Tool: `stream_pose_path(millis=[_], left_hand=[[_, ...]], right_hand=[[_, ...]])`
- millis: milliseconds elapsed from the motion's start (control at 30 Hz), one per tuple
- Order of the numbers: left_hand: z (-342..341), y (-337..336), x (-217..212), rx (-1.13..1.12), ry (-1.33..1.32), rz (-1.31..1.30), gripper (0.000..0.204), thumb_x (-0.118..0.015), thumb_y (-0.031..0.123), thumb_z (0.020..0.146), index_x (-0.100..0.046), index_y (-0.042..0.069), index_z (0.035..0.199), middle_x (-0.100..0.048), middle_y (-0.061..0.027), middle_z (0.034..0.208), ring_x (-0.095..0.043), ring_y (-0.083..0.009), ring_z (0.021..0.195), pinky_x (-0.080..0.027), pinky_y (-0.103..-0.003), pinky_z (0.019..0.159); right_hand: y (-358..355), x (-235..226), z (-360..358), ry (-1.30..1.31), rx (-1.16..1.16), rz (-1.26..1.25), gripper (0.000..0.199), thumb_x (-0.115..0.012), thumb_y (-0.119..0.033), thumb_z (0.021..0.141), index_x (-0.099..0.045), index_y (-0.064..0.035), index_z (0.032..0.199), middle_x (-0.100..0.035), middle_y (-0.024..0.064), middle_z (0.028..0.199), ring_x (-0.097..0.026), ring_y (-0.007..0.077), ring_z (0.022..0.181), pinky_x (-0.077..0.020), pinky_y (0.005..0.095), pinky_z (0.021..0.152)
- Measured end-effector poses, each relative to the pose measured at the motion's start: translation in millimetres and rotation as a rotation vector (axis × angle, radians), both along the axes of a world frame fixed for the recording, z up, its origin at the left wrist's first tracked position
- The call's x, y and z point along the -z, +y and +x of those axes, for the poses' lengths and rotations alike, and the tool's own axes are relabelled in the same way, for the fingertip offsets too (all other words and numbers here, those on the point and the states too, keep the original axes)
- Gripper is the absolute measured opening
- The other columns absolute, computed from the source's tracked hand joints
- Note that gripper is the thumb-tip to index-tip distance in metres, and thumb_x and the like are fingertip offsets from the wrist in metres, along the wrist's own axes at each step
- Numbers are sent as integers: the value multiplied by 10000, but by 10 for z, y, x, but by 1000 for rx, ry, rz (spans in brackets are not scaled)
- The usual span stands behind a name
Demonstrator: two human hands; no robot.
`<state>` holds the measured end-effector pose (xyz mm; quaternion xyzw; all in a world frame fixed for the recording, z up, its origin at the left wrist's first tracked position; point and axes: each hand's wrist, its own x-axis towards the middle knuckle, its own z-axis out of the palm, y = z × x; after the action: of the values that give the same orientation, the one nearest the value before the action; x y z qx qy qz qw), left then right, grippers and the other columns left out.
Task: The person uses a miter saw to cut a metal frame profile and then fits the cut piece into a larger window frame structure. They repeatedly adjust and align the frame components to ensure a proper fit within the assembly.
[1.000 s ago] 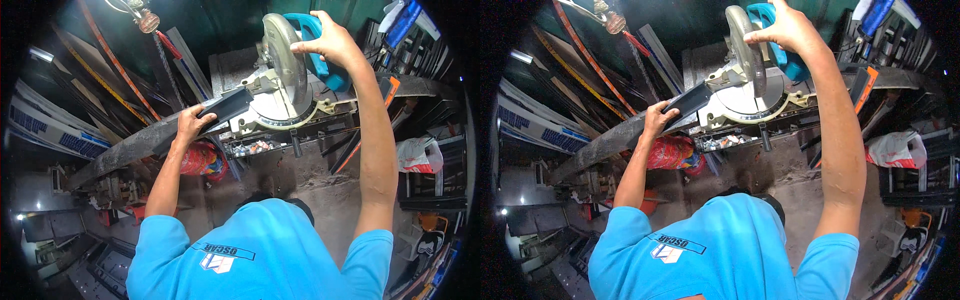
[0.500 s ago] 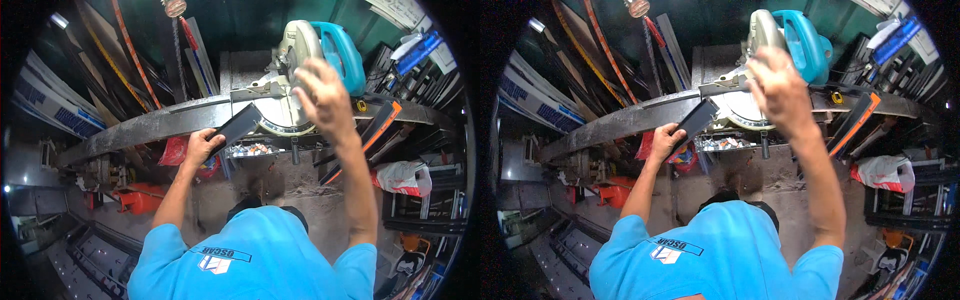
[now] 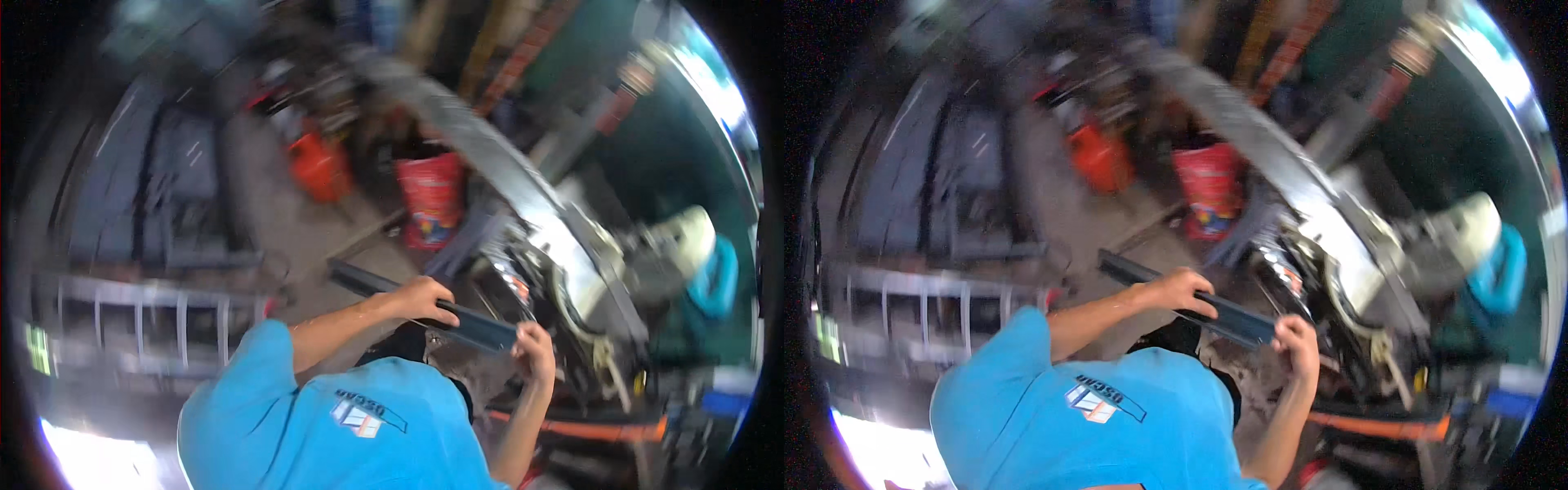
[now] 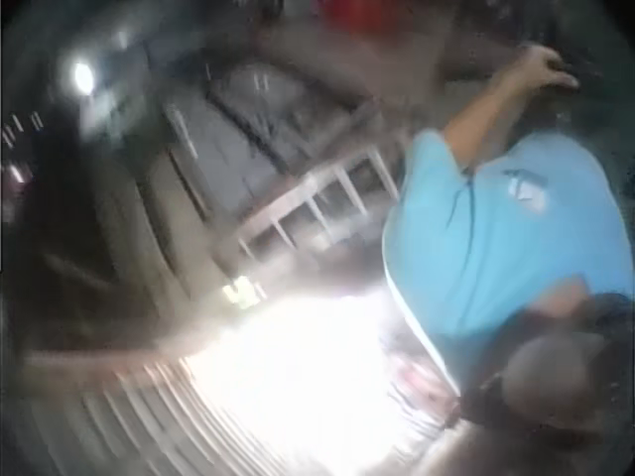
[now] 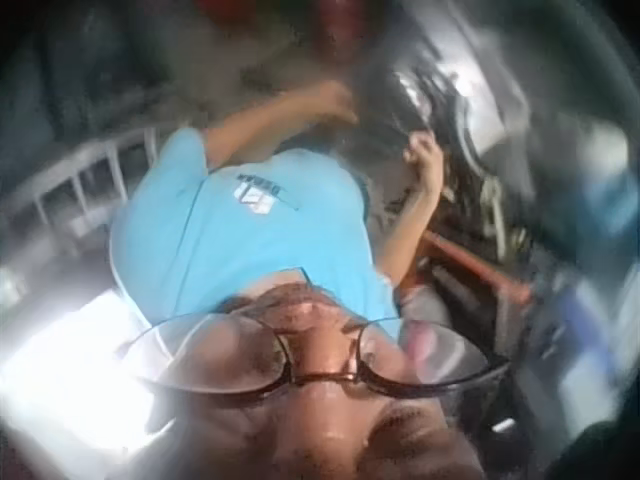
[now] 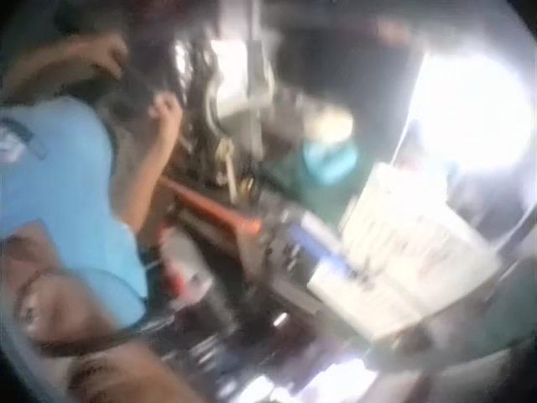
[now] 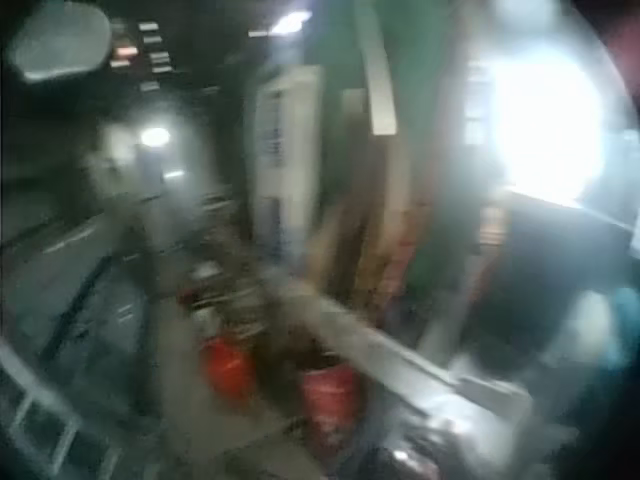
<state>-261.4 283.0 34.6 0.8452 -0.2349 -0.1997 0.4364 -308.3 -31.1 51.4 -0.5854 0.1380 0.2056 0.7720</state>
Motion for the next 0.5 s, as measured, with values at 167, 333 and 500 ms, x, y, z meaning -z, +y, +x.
stream_pose_path(millis=[167,333,500], left_hand=[[-1321,276,200,-320,124,65,648,-734,617,745,-723,0,941,-701,-170,814,-675,-307,752,-493,-428,682],[-2635,264,322,-514,161,13,656,-715,638,775,-729,3,939,-718,-153,876,-675,-298,796,-495,-423,701],[-3428,307,323,-673,268,-39,596,-737,587,786,-728,10,931,-705,-143,844,-676,-267,819,-484,-425,698]], right_hand=[[214,380,-333,41,-321,-80,177,-706,-196,868,-568,-93,825,-481,-52,616,-430,56,457,-358,218,421],[595,540,-737,199,-544,320,252,-785,-225,814,-585,-74,807,-610,26,673,-581,142,548,-475,273,515],[922,600,-980,334,-764,336,196,-780,-140,796,-645,-28,884,-645,59,724,-615,171,614,-497,301,571]])
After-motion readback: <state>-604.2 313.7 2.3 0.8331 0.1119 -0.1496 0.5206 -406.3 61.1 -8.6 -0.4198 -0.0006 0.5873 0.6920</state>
